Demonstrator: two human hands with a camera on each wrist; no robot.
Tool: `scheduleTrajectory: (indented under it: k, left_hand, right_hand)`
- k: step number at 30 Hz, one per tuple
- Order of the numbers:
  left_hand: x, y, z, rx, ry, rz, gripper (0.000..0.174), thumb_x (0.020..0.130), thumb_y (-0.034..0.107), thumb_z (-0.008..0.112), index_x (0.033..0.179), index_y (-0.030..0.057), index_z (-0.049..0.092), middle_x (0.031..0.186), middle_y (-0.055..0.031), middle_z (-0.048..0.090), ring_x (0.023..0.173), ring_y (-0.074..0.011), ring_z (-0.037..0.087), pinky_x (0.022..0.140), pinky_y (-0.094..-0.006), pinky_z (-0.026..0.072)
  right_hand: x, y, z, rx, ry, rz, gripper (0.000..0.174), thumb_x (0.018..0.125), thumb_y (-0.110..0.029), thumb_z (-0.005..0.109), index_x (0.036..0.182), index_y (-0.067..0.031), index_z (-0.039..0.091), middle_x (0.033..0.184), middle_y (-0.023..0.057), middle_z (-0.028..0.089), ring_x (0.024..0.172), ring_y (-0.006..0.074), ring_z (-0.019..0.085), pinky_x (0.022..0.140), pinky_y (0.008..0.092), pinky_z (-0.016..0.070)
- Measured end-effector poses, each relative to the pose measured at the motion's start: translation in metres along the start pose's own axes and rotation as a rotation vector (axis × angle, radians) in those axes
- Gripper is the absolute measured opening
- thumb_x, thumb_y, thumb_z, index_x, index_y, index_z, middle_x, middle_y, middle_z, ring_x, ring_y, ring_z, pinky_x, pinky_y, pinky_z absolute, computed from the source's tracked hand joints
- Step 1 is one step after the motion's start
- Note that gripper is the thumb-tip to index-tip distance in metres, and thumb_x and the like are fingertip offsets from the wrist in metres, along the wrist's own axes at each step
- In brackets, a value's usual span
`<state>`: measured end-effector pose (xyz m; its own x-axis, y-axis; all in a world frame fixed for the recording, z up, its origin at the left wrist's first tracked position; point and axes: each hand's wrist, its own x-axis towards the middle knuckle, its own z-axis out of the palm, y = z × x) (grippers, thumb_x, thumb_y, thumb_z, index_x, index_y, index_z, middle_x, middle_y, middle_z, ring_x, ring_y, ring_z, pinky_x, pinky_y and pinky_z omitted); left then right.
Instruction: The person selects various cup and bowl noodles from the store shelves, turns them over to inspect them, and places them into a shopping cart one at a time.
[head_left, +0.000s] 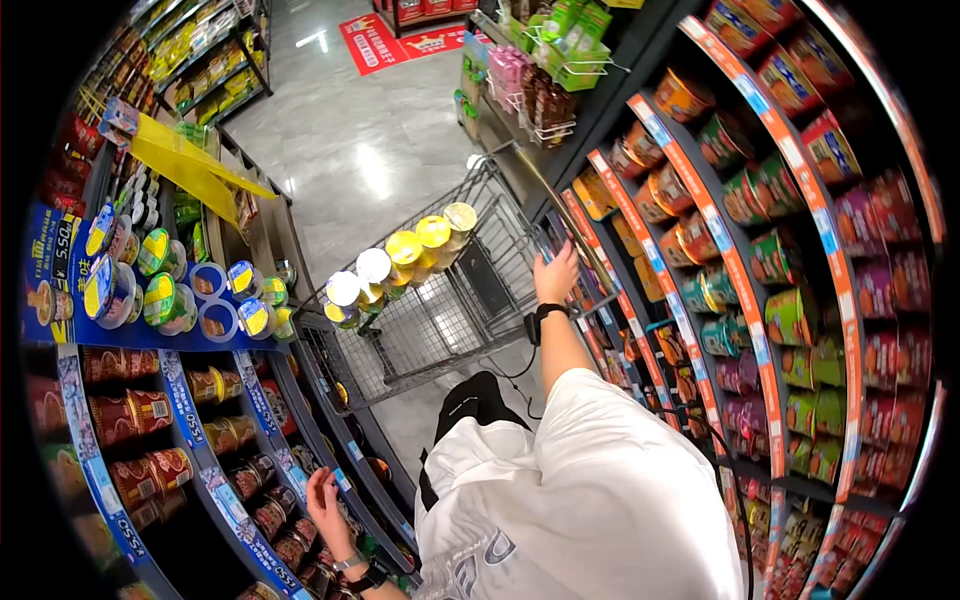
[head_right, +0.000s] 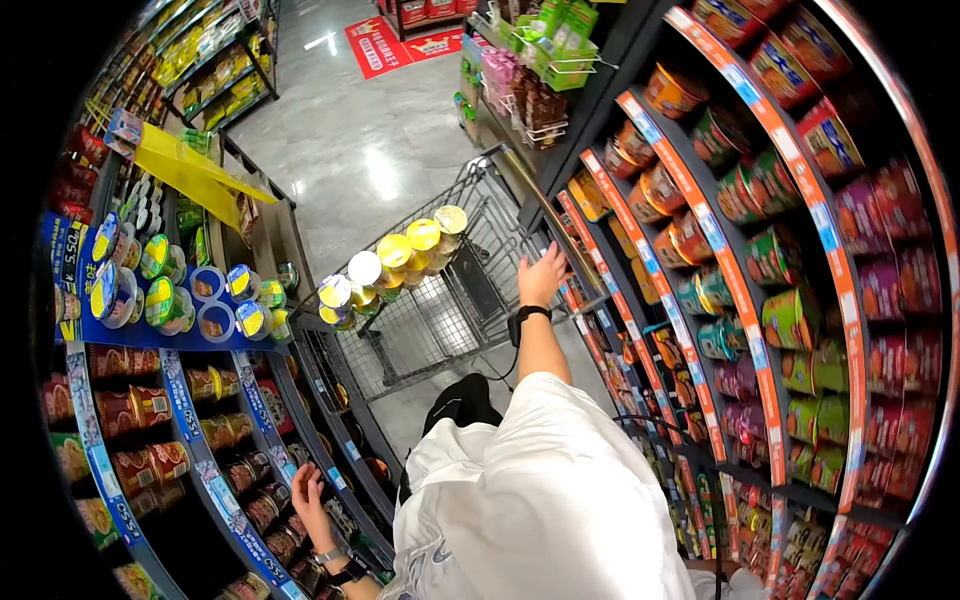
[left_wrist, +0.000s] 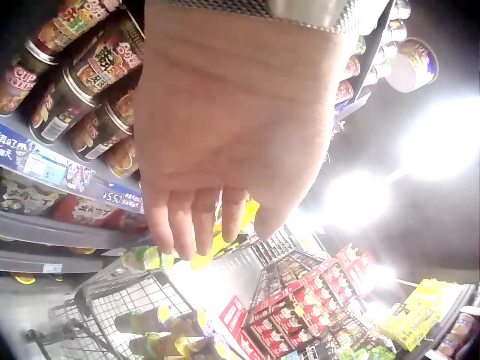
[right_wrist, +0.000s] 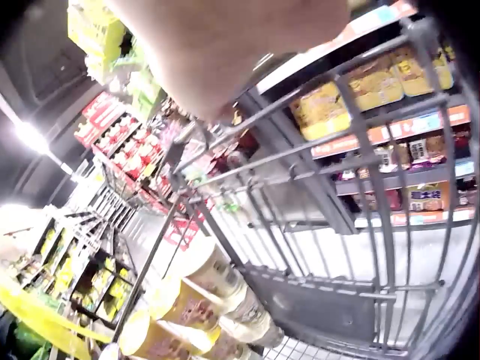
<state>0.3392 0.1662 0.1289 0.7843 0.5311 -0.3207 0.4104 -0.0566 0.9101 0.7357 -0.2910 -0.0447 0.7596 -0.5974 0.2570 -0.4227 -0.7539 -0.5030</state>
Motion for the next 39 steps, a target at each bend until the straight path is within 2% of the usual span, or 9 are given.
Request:
scheduleTrajectory:
  k: [2, 10, 13, 16, 20, 25, 30, 34, 39]
  left_hand:
    - [-0.013, -0.012, -0.012, -0.001, -0.024, 0.034, 0.039, 0.104, 0.027, 0.058, 0.134, 0.0016, 0.056, 0.134, -0.0124, 0.061, 0.123, -0.0250, 0.059, 0.103, -0.0382, 0.0458]
    - [-0.086, -0.048, -0.056, 0.011, -0.043, 0.058, 0.035, 0.104, 0.016, 0.057, 0.134, -0.0014, 0.056, 0.129, -0.0125, 0.065, 0.119, -0.0207, 0.062, 0.101, -0.0313, 0.0475]
    - [-0.117, -0.057, -0.063, -0.005, -0.017, 0.048, 0.034, 0.102, 0.010, 0.058, 0.133, -0.0037, 0.056, 0.127, -0.0131, 0.066, 0.118, -0.0195, 0.062, 0.105, -0.0316, 0.0464]
    - [-0.158, -0.066, -0.070, 0.006, 0.021, 0.050, 0.033, 0.100, 0.009, 0.060, 0.131, -0.0020, 0.058, 0.123, -0.0115, 0.068, 0.115, -0.0186, 0.064, 0.101, -0.0313, 0.0493]
    - [-0.207, -0.090, -0.076, 0.001, 0.070, 0.045, 0.034, 0.098, 0.011, 0.062, 0.129, -0.0022, 0.059, 0.120, -0.0121, 0.069, 0.111, -0.0184, 0.066, 0.096, -0.0313, 0.0514]
    - [-0.263, -0.115, -0.091, 0.031, 0.222, 0.039, 0.033, 0.098, 0.012, 0.063, 0.128, 0.0000, 0.060, 0.118, -0.0121, 0.070, 0.108, -0.0197, 0.067, 0.094, -0.0333, 0.0533]
    - [-0.289, -0.142, -0.095, 0.028, 0.205, 0.081, 0.033, 0.099, 0.016, 0.062, 0.129, 0.0013, 0.060, 0.118, -0.0123, 0.070, 0.108, -0.0205, 0.067, 0.095, -0.0341, 0.0529]
    - [-0.300, -0.147, -0.094, 0.129, 0.259, 0.190, 0.035, 0.098, 0.020, 0.063, 0.127, 0.0005, 0.060, 0.114, -0.0146, 0.071, 0.106, -0.0242, 0.069, 0.094, -0.0361, 0.0538]
    - [-0.320, -0.135, -0.092, 0.068, 0.426, 0.236, 0.032, 0.097, 0.021, 0.063, 0.121, 0.0007, 0.061, 0.111, -0.0167, 0.072, 0.105, -0.0285, 0.070, 0.092, -0.0387, 0.0543]
  right_hand:
    - [0.003, 0.040, 0.001, -0.104, -0.449, 0.095, 0.063, 0.090, -0.046, 0.068, 0.131, 0.0008, 0.057, 0.113, 0.0269, 0.069, 0.111, 0.0393, 0.065, 0.095, 0.0499, 0.0514]
    - [-0.052, 0.050, -0.043, -0.062, -0.403, -0.011, 0.060, 0.089, -0.052, 0.068, 0.114, 0.0020, 0.064, 0.116, 0.0250, 0.066, 0.109, 0.0406, 0.063, 0.093, 0.0504, 0.0501]
    - [-0.089, 0.104, -0.004, 0.077, -0.105, -0.210, 0.052, 0.089, -0.050, 0.069, 0.119, -0.0076, 0.068, 0.112, 0.0226, 0.071, 0.108, 0.0388, 0.067, 0.093, 0.0477, 0.0518]
    - [-0.116, 0.086, -0.044, -0.153, -0.350, -0.033, 0.058, 0.092, -0.058, 0.059, 0.119, -0.0074, 0.067, 0.114, 0.0246, 0.069, 0.106, 0.0442, 0.066, 0.090, 0.0522, 0.0512]
    - [-0.137, 0.092, -0.078, -0.090, -0.348, -0.152, 0.070, 0.095, -0.062, 0.051, 0.119, 0.0026, 0.064, 0.118, 0.0308, 0.066, 0.108, 0.0466, 0.064, 0.092, 0.0534, 0.0497]
    - [-0.131, 0.138, -0.049, -0.060, -0.557, -0.054, 0.074, 0.098, -0.069, 0.038, 0.119, -0.0014, 0.061, 0.115, 0.0280, 0.068, 0.105, 0.0475, 0.065, 0.089, 0.0569, 0.0498]
    - [-0.169, 0.130, -0.101, -0.274, -0.508, -0.379, 0.071, 0.102, -0.061, 0.039, 0.118, 0.0055, 0.058, 0.111, 0.0314, 0.068, 0.103, 0.0468, 0.066, 0.082, 0.0540, 0.0524]
    - [-0.168, 0.138, -0.092, -0.158, -0.600, -0.160, 0.061, 0.101, -0.048, 0.051, 0.129, 0.0063, 0.053, 0.122, 0.0323, 0.063, 0.107, 0.0463, 0.064, 0.089, 0.0561, 0.0506]
    - [-0.182, 0.125, -0.094, -0.191, -0.653, -0.253, 0.062, 0.100, -0.047, 0.053, 0.130, 0.0069, 0.052, 0.122, 0.0318, 0.063, 0.107, 0.0466, 0.064, 0.089, 0.0555, 0.0510]
